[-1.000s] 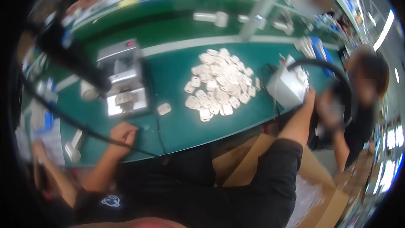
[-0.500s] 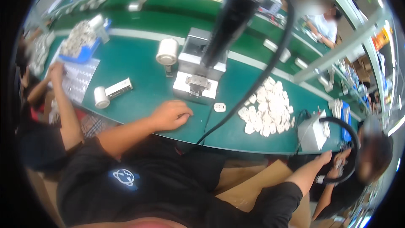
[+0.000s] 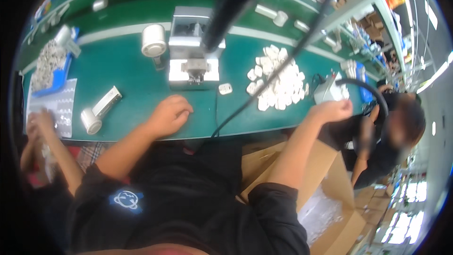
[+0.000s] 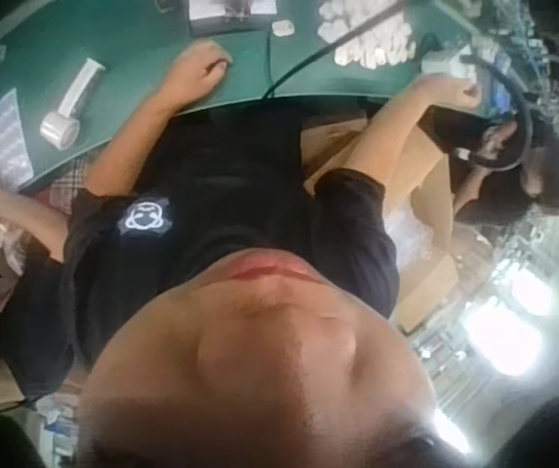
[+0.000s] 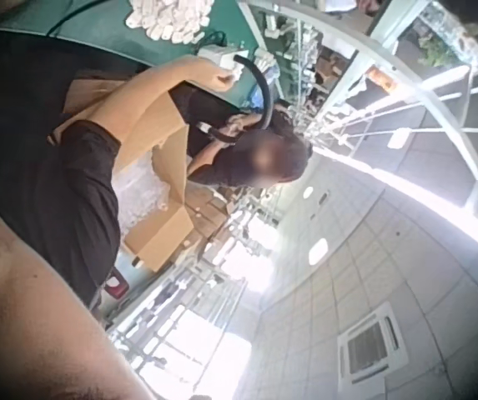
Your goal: Assembling small portable hand fans by attaching plastic components and using an electric screwdriver to fasten screws.
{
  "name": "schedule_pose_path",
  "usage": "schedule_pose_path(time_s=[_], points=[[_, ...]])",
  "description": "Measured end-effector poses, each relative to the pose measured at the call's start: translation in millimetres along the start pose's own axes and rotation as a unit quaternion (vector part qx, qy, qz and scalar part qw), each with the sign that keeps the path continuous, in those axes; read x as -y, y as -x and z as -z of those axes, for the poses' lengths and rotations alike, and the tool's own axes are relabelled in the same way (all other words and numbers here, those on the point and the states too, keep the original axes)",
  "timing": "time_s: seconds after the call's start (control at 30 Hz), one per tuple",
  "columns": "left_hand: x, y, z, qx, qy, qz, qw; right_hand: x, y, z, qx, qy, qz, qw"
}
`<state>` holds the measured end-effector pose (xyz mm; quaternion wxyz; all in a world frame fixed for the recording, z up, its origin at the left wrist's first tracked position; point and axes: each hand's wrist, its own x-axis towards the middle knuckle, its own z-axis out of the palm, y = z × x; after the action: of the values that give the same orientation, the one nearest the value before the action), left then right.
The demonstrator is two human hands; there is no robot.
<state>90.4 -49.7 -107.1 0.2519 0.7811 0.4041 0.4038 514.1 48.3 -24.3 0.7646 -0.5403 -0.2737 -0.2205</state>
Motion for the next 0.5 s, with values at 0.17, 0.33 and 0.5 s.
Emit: schedule_pose_path(time_s=[0.17, 0.33, 0.5], points=[[1, 6, 6, -0.001, 0.013, 0.007, 1.0, 9, 89, -145, 0.514, -0.053, -0.135, 0.845], [5, 2, -10, -0.02, 0.015, 0.006, 1.0, -83, 121, -289, 0.626, 0.049, 0.242, 0.739], [-5, 3, -15, -0.004, 0.002, 0.061, 0.998, -86, 163, -341, 0.651, 0.174, 0.166, 0.72]])
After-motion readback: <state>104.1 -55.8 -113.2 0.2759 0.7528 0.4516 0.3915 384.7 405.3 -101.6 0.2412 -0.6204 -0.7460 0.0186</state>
